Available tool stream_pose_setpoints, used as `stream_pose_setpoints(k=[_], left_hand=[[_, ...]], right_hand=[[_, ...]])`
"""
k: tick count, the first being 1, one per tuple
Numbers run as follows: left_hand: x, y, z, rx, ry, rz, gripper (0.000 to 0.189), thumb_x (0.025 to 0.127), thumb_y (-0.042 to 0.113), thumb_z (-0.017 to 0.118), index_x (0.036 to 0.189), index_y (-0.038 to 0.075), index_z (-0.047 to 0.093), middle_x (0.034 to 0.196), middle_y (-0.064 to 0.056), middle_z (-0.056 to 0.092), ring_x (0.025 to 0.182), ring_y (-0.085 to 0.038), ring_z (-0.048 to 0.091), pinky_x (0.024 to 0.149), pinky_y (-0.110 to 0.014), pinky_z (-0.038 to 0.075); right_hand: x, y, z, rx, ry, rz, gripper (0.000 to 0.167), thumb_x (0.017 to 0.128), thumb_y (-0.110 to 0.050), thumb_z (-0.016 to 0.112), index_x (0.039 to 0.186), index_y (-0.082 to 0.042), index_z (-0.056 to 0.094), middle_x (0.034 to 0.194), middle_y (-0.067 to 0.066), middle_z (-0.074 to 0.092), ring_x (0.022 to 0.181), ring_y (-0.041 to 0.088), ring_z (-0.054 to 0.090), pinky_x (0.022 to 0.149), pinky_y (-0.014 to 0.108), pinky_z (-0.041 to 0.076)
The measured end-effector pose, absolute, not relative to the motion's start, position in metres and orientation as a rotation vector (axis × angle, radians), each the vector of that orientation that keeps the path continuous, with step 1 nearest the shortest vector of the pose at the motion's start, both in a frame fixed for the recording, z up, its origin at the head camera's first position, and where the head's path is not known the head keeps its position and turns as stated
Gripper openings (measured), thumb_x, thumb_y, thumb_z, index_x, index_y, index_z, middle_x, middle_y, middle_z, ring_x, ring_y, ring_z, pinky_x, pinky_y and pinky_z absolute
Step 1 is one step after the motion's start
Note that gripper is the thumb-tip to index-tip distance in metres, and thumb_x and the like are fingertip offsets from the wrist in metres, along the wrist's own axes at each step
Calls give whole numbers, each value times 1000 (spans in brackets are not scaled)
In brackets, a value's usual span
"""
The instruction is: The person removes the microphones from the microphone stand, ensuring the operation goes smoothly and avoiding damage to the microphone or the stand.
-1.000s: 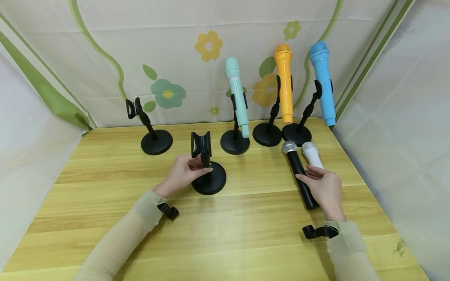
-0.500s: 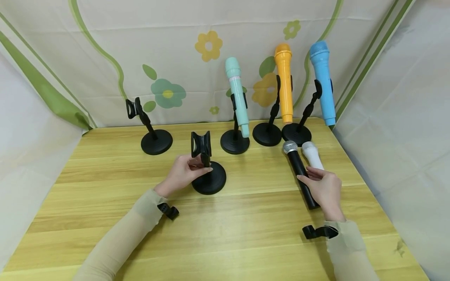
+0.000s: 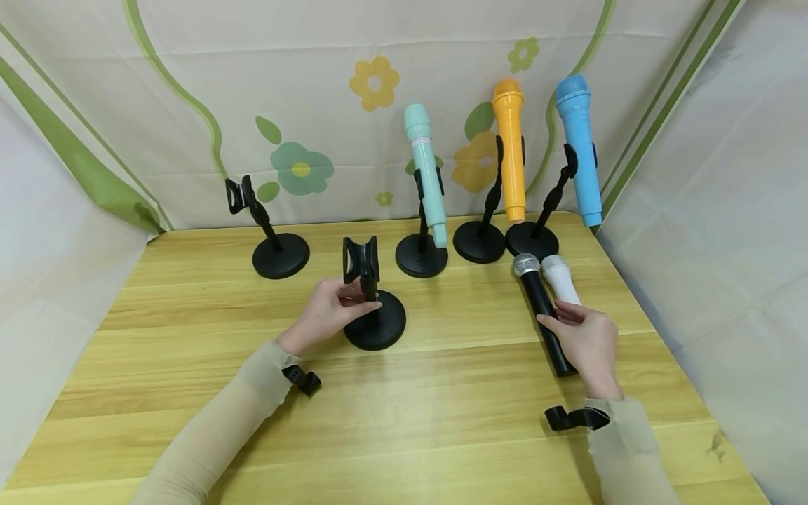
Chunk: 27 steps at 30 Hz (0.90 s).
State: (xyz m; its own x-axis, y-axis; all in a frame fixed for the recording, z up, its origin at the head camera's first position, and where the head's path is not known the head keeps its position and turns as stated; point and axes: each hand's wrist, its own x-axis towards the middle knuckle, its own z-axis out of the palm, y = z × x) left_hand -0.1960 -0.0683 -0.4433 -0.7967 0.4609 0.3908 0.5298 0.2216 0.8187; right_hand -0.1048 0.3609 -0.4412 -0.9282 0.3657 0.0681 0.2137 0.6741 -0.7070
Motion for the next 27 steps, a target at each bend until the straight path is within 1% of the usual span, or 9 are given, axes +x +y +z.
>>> stream_pose_setpoints(k=[16, 20, 25, 27], left_hand=[[-196, -69, -444, -982, -2404, -1652, 23, 89, 12, 82, 108, 3, 72, 89, 3, 73, 81, -9, 73, 75, -28, 61], [-197, -69, -445, -986, -2395, -1646, 23, 89, 12, 82, 108, 3, 72, 89, 3, 73, 81, -9, 72, 74, -28, 61], [-196, -69, -445, -985, -2396, -1642, 23, 88, 12, 82, 108, 4, 73, 89, 3, 73, 81, -9, 72, 75, -28, 60], [-196, -69, -444, -986, -2397, -1646, 23, 89, 11, 82, 107, 4, 73, 89, 2, 73, 81, -9, 73, 75, -28, 60]], right_hand=[[-105, 361, -440, -493, -2672, 1092, 62, 85, -47, 82, 128, -4, 71, 112, 14, 73, 76, -21, 54, 69, 7, 45], [-105, 361, -440, -488, -2672, 1101, 62, 86, -47, 82, 128, -3, 71, 111, 13, 74, 77, -20, 55, 69, 7, 46], [-104, 362, -440, -479, -2666, 1133, 63, 86, -49, 81, 129, -3, 70, 112, 12, 73, 79, -20, 55, 69, 7, 47], [-104, 362, -439, -482, -2661, 1142, 63, 86, -49, 81, 129, -4, 70, 111, 10, 73, 79, -20, 56, 69, 7, 47]])
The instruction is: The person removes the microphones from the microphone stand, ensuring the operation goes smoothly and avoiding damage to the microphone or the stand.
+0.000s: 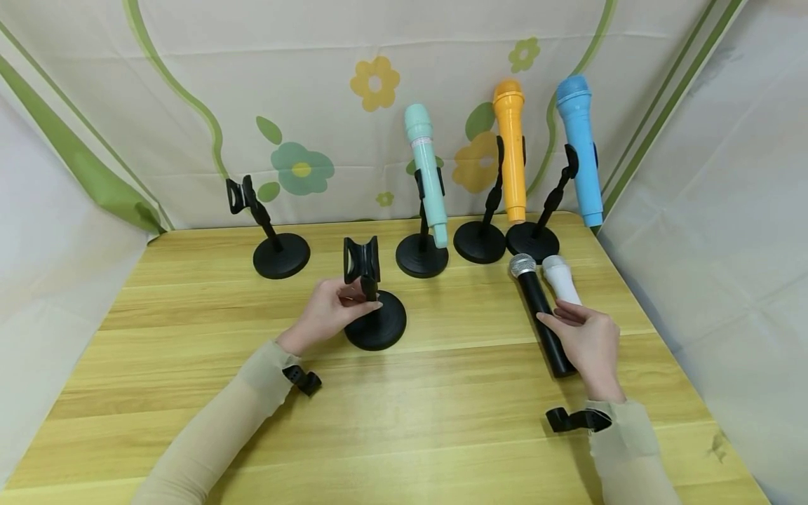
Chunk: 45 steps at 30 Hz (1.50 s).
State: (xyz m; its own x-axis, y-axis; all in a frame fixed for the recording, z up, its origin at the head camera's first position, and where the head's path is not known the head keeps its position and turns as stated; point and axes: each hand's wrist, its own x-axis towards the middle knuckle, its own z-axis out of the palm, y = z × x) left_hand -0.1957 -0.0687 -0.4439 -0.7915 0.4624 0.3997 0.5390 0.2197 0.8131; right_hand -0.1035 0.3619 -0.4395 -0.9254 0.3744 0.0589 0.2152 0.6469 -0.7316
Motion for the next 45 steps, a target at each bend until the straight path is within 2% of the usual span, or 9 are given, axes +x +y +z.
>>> stream_pose_setpoints(k=[10, 17, 22, 34, 45], left_hand=[[-196, -69, -444, -984, -2404, -1636, 24, 89, 12, 82, 108, 2, 72, 89, 2, 73, 81, -9, 72, 75, -28, 60], [-196, -69, -444, -978, -2400, -1634, 21, 89, 12, 82, 106, 6, 73, 89, 3, 73, 80, -9, 73, 75, -28, 61], [-196, -69, -444, -979, -2400, -1635, 23, 89, 12, 82, 107, 3, 73, 90, 2, 73, 81, -10, 73, 75, -29, 61], [-197, -69, -446, -992, -2378, -1647, 24, 88, 13, 83, 107, 3, 73, 89, 2, 73, 81, -11, 73, 75, -30, 61], [-197, -69, -446, -987, -2388, -1632, 22, 88, 13, 83, 107, 5, 73, 89, 3, 73, 80, -8, 72, 74, -28, 61]], right_hand=[[-103, 362, -439, -507, -2669, 1152, 63, 86, -50, 80, 129, -4, 70, 110, 9, 74, 77, -19, 57, 69, 6, 45], [-103, 361, -438, -499, -2673, 1144, 63, 86, -50, 80, 129, -4, 70, 111, 11, 74, 77, -19, 57, 69, 6, 45], [-103, 361, -438, -490, -2658, 1164, 63, 86, -49, 80, 129, -3, 70, 110, 10, 74, 78, -18, 58, 69, 6, 46], [-101, 359, -437, -447, -2625, 1178, 62, 86, -46, 82, 127, -1, 71, 108, 13, 74, 77, -17, 59, 64, 8, 50], [-101, 358, -438, -442, -2648, 1188, 64, 87, -48, 80, 128, 0, 69, 107, 7, 75, 78, -16, 60, 64, 10, 50]])
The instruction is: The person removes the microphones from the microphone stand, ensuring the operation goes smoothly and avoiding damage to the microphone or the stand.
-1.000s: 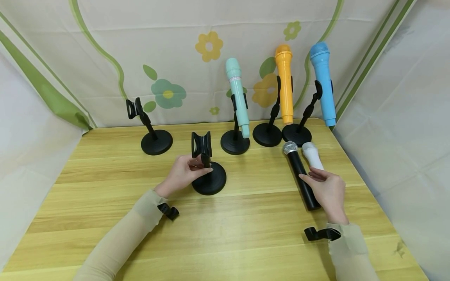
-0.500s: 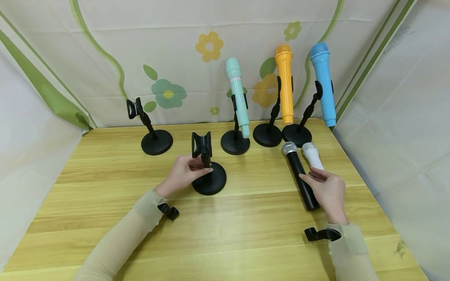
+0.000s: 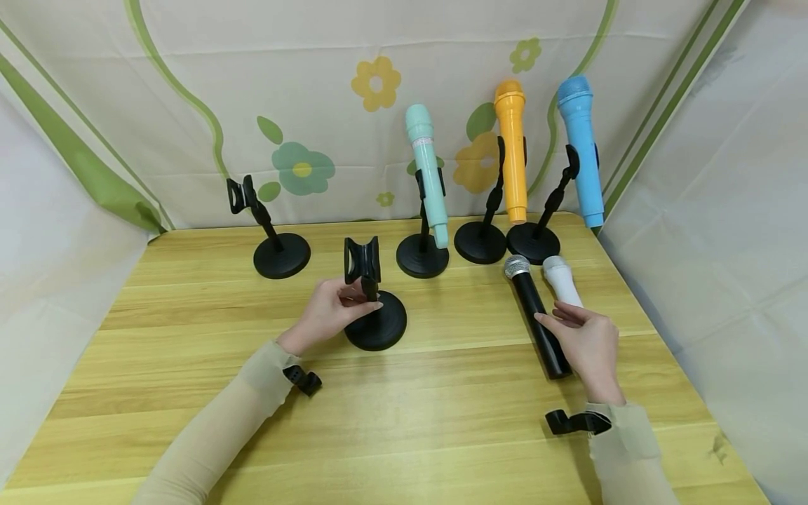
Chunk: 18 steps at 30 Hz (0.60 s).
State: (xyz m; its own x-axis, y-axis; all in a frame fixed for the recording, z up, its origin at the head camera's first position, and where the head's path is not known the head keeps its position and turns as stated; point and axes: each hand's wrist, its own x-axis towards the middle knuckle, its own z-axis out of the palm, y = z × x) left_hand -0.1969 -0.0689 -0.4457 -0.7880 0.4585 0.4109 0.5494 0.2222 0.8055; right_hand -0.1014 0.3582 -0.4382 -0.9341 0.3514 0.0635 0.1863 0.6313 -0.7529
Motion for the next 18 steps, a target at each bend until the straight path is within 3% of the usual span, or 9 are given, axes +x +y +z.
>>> stream_pose_setpoints(k=[18], left_hand=[[-196, -69, -446, -985, -2397, -1641, 23, 89, 12, 82, 107, 3, 72, 90, 3, 73, 81, -8, 72, 75, -28, 60]], right_hand=[[-101, 357, -437, -429, -2608, 1187, 61, 86, -46, 82, 127, -3, 71, 109, 11, 74, 81, -15, 61, 65, 10, 52]])
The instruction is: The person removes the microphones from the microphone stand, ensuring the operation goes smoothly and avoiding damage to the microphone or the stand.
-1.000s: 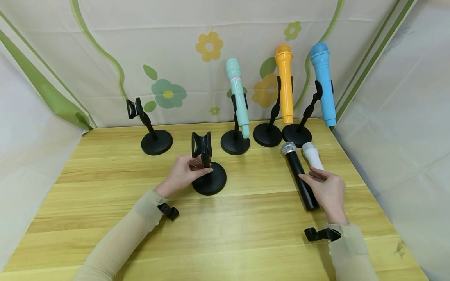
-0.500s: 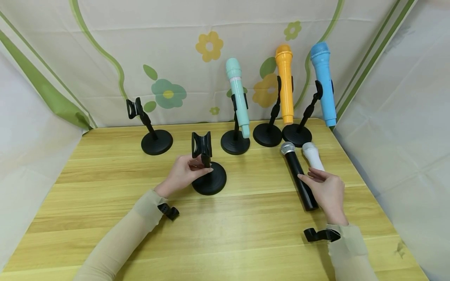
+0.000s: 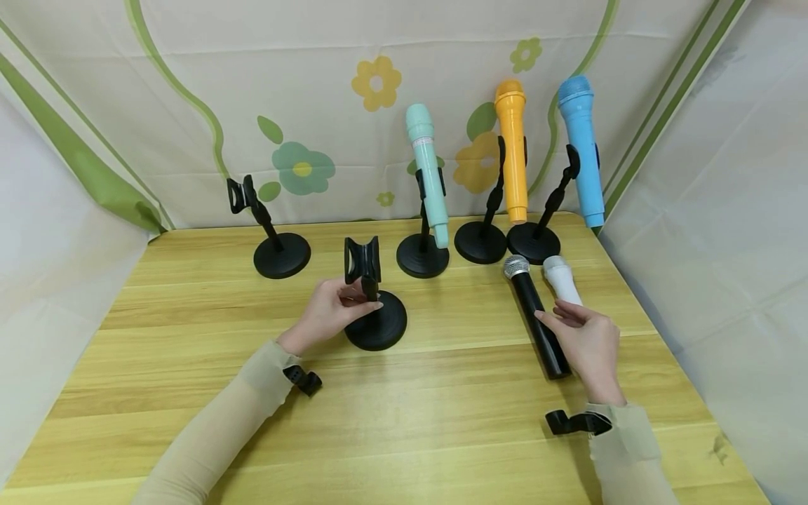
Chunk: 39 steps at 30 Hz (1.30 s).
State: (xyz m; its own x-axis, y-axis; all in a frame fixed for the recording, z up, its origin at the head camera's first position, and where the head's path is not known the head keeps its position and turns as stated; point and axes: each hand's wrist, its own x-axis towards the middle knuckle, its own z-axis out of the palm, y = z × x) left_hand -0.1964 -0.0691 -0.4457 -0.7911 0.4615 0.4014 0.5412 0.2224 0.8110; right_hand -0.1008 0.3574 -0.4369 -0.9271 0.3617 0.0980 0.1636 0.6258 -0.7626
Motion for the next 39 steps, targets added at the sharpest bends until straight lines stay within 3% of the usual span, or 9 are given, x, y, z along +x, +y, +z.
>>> stream_pose_setpoints(k=[11, 20, 39], left_hand=[[-196, -69, -445, -989, -2386, -1643, 23, 89, 12, 82, 107, 4, 72, 90, 3, 73, 81, -8, 72, 75, -28, 60], [-197, -68, -447, -996, -2390, -1640, 25, 89, 12, 82, 109, 2, 72, 90, 3, 73, 81, -10, 73, 74, -29, 61], [-197, -68, -446, -979, -2389, -1653, 23, 89, 12, 82, 108, 5, 72, 90, 2, 72, 81, -11, 73, 75, -30, 61]], right_hand=[[-103, 353, -438, -367, -2757, 1075, 65, 87, -51, 79, 128, -2, 70, 113, 17, 73, 83, -8, 59, 66, 11, 49], [-100, 359, -445, -327, -2651, 1047, 48, 90, -32, 82, 122, 3, 72, 108, 25, 72, 74, -23, 52, 59, 8, 48], [-99, 362, -447, -338, -2640, 951, 53, 85, -38, 85, 120, 1, 74, 101, 21, 74, 71, -27, 48, 64, 7, 43]])
